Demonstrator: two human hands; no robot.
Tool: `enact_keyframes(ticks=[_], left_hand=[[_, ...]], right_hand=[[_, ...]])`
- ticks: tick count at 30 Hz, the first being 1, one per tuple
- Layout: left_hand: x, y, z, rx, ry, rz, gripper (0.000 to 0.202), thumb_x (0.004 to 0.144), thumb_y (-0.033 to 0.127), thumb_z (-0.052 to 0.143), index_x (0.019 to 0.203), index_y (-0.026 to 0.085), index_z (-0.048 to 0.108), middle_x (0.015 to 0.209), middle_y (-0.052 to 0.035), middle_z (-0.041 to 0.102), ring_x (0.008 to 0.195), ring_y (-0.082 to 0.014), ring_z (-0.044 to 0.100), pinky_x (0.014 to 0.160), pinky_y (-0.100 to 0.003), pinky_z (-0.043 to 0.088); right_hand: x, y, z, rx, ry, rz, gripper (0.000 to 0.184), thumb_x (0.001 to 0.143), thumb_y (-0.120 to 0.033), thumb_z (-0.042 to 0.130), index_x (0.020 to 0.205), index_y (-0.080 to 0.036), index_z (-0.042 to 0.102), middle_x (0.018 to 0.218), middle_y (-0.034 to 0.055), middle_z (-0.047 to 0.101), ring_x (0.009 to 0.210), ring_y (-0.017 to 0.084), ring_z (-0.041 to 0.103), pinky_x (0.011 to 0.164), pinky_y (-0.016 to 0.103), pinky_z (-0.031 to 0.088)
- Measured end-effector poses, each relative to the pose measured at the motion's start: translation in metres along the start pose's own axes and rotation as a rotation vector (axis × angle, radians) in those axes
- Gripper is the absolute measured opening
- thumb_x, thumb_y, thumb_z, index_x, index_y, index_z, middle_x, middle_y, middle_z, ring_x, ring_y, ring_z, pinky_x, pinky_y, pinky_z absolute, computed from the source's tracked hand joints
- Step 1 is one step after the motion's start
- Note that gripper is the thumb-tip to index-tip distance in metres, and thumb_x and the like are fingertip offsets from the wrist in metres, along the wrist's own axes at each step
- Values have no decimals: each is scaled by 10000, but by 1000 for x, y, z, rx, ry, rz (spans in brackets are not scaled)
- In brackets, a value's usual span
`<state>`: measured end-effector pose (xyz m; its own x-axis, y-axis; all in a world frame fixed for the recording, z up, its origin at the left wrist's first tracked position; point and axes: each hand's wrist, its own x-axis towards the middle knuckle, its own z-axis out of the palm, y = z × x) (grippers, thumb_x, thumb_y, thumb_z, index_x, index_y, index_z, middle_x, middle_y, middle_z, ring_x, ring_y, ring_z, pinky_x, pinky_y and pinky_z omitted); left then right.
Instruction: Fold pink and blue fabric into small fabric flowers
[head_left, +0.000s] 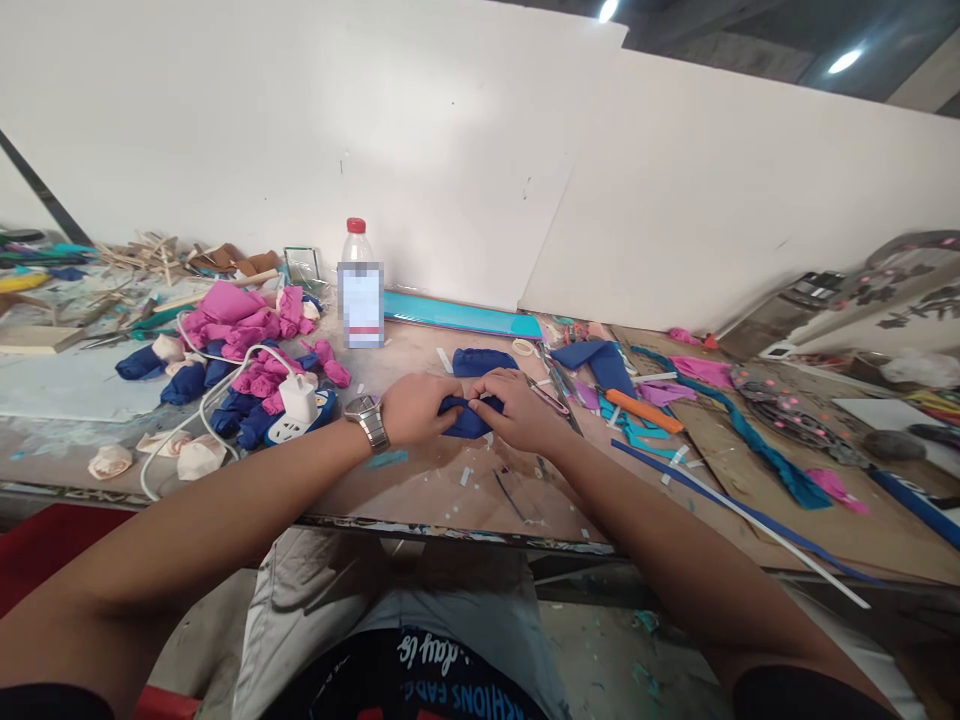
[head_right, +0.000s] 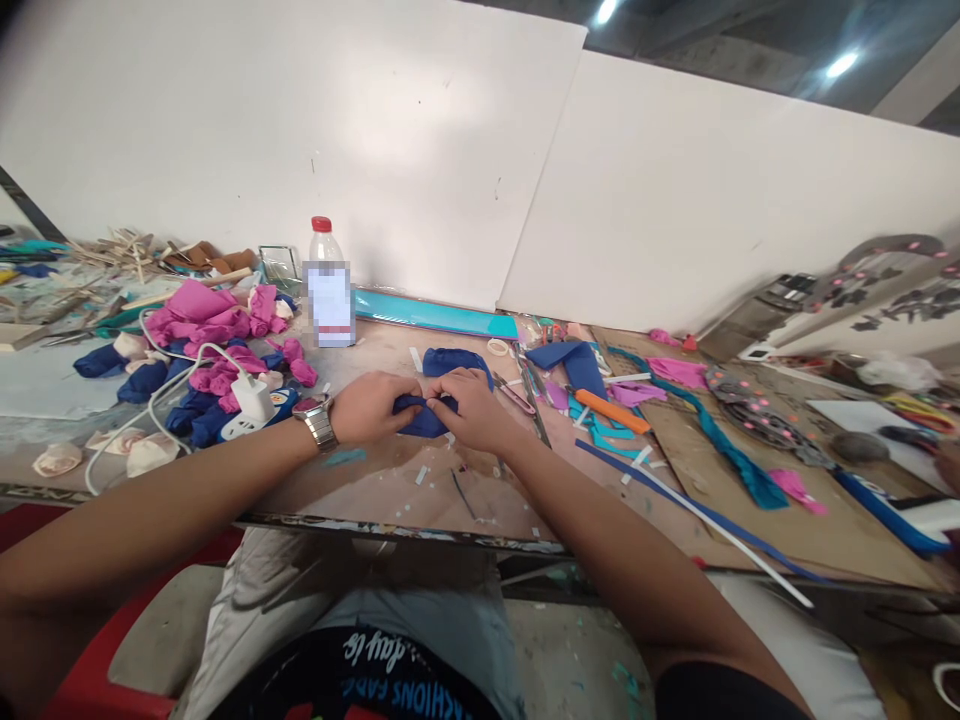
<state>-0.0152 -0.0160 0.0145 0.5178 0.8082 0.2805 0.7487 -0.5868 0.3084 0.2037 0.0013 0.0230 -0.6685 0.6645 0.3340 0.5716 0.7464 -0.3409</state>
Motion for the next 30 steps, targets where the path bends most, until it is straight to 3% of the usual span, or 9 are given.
enact_keyframes(ticks=[7, 18, 25, 30], left_hand=[[-2, 0, -1, -96, 32, 46, 221, 939, 358, 568, 1010, 227, 731, 954, -42, 772, 861, -221, 690, 739, -314, 440], [0, -3, 2, -224, 73, 125, 224, 973, 291, 545, 1031, 226, 752, 973, -25, 788, 848, -184, 687, 761, -278, 434], [1, -2, 2, -207, 46, 59, 247, 974, 351, 567, 993, 217, 775, 909, -29, 788, 773, -174, 665, 699, -277, 391], [1, -2, 2, -214, 53, 57, 214, 932, 282, 564, 920, 205, 762, 847, -19, 770, 735, -166, 638, 683, -282, 375]], right_hand=[[0, 0, 0, 10, 6, 3, 150, 1004, -318, 533, 958, -216, 632, 1005, 64, 719, 1000, 247, 599, 977, 430, 347], [0, 0, 0, -4, 29, -57, 94, 967, -257, 550, 904, -219, 609, 967, 53, 720, 1002, 238, 608, 977, 425, 342], [-1, 1, -1, -21, 44, -51, 96, 944, -253, 579, 867, -215, 623, 911, 40, 700, 995, 237, 598, 976, 422, 332], [0, 6, -1, -41, 24, -49, 135, 966, -262, 546, 870, -210, 624, 912, 48, 700, 987, 239, 593, 954, 417, 335]])
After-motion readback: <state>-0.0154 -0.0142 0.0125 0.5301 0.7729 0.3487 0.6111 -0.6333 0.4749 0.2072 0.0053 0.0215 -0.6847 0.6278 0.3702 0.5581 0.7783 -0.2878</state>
